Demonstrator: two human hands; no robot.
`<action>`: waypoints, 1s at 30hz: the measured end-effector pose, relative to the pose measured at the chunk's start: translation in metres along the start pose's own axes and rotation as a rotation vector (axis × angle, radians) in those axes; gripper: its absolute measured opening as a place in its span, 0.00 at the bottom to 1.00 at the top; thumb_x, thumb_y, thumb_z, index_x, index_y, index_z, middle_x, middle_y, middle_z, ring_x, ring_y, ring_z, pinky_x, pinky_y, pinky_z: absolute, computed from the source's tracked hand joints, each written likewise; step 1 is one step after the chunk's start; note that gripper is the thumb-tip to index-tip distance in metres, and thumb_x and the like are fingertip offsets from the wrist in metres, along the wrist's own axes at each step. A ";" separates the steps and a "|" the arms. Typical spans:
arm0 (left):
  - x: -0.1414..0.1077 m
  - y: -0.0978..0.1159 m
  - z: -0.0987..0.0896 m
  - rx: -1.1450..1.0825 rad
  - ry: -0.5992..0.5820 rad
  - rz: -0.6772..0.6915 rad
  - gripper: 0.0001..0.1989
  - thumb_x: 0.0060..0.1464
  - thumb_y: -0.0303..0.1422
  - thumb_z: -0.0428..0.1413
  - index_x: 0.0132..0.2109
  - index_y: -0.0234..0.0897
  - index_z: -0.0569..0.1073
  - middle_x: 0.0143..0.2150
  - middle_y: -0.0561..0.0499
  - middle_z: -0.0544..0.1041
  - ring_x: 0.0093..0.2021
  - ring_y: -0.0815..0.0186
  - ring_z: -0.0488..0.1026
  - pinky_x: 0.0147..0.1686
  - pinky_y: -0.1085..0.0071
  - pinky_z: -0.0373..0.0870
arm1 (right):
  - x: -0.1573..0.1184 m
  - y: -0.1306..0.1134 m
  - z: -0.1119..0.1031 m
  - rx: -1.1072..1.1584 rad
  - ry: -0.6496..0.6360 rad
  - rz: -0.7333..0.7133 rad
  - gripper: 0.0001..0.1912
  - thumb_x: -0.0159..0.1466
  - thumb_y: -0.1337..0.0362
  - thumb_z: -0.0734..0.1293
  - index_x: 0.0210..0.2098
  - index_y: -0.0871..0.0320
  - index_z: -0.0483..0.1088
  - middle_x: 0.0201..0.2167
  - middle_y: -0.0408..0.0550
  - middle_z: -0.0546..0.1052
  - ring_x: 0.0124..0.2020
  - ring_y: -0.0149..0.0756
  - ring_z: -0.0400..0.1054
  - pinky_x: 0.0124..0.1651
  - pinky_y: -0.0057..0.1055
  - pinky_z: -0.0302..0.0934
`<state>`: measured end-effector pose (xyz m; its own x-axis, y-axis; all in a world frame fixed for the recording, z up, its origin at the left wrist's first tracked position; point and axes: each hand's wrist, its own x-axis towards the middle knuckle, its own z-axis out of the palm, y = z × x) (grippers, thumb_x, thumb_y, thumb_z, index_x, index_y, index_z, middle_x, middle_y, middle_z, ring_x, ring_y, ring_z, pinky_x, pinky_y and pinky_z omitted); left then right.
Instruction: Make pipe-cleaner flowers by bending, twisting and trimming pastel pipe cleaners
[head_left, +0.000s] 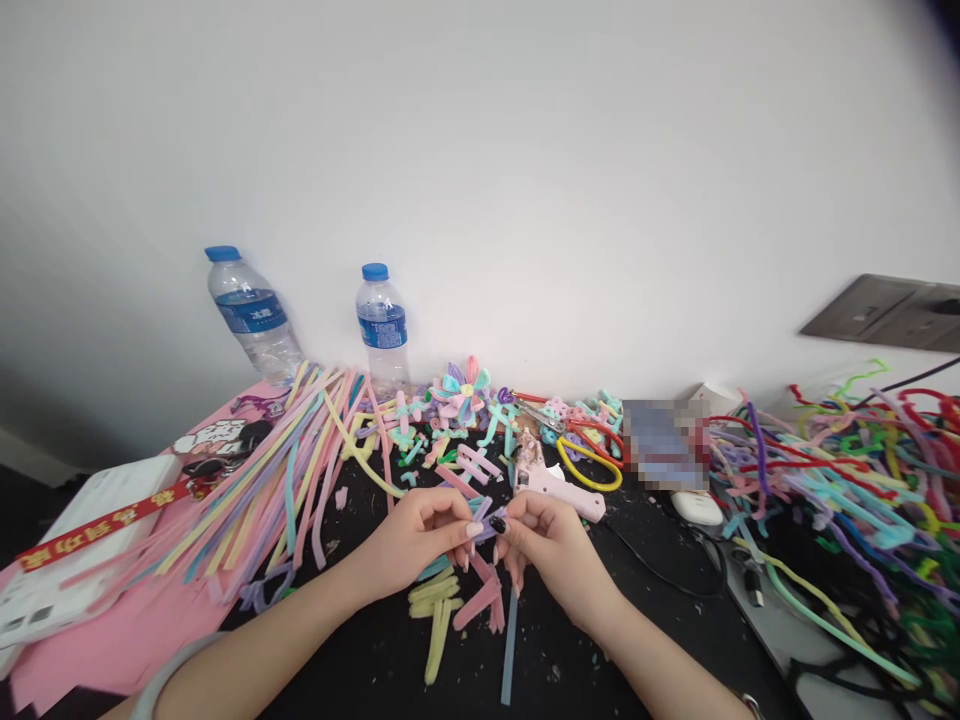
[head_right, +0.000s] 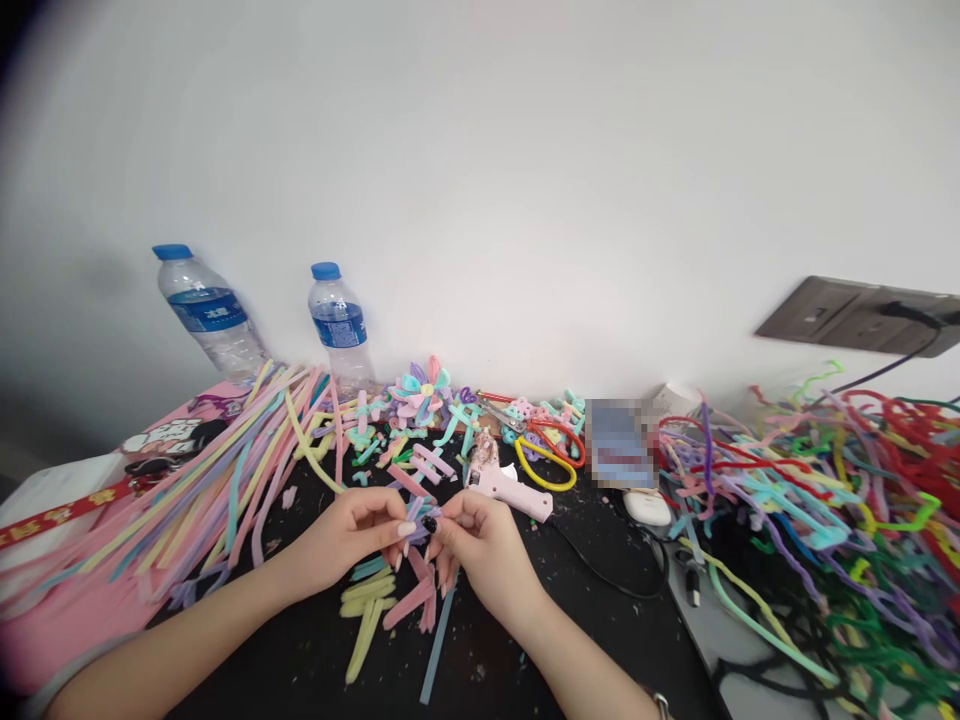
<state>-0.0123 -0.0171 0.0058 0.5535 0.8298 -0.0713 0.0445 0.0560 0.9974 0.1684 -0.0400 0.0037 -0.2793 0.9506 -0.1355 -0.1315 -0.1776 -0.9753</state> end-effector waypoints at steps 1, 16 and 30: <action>0.000 0.001 0.000 0.000 -0.013 -0.006 0.12 0.51 0.37 0.55 0.27 0.33 0.68 0.24 0.54 0.71 0.24 0.69 0.70 0.28 0.73 0.67 | 0.000 -0.001 0.000 0.022 0.006 0.009 0.15 0.54 0.55 0.69 0.25 0.60 0.63 0.18 0.40 0.72 0.12 0.25 0.62 0.14 0.22 0.58; -0.005 0.001 0.006 0.133 -0.112 -0.113 0.13 0.50 0.38 0.55 0.25 0.35 0.64 0.18 0.57 0.67 0.19 0.71 0.66 0.20 0.76 0.63 | -0.002 -0.001 0.002 -0.109 -0.028 -0.072 0.10 0.55 0.59 0.68 0.31 0.59 0.68 0.15 0.35 0.64 0.11 0.21 0.55 0.12 0.20 0.49; -0.006 0.005 0.004 0.162 0.031 0.091 0.04 0.48 0.30 0.58 0.32 0.34 0.72 0.27 0.52 0.74 0.27 0.67 0.74 0.28 0.74 0.70 | 0.000 -0.004 -0.001 0.149 0.012 0.017 0.15 0.53 0.56 0.70 0.26 0.60 0.65 0.17 0.39 0.71 0.13 0.22 0.58 0.14 0.19 0.55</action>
<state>-0.0124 -0.0240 0.0111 0.5355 0.8442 0.0220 0.1300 -0.1082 0.9856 0.1702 -0.0394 0.0078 -0.2712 0.9499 -0.1552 -0.2671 -0.2293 -0.9360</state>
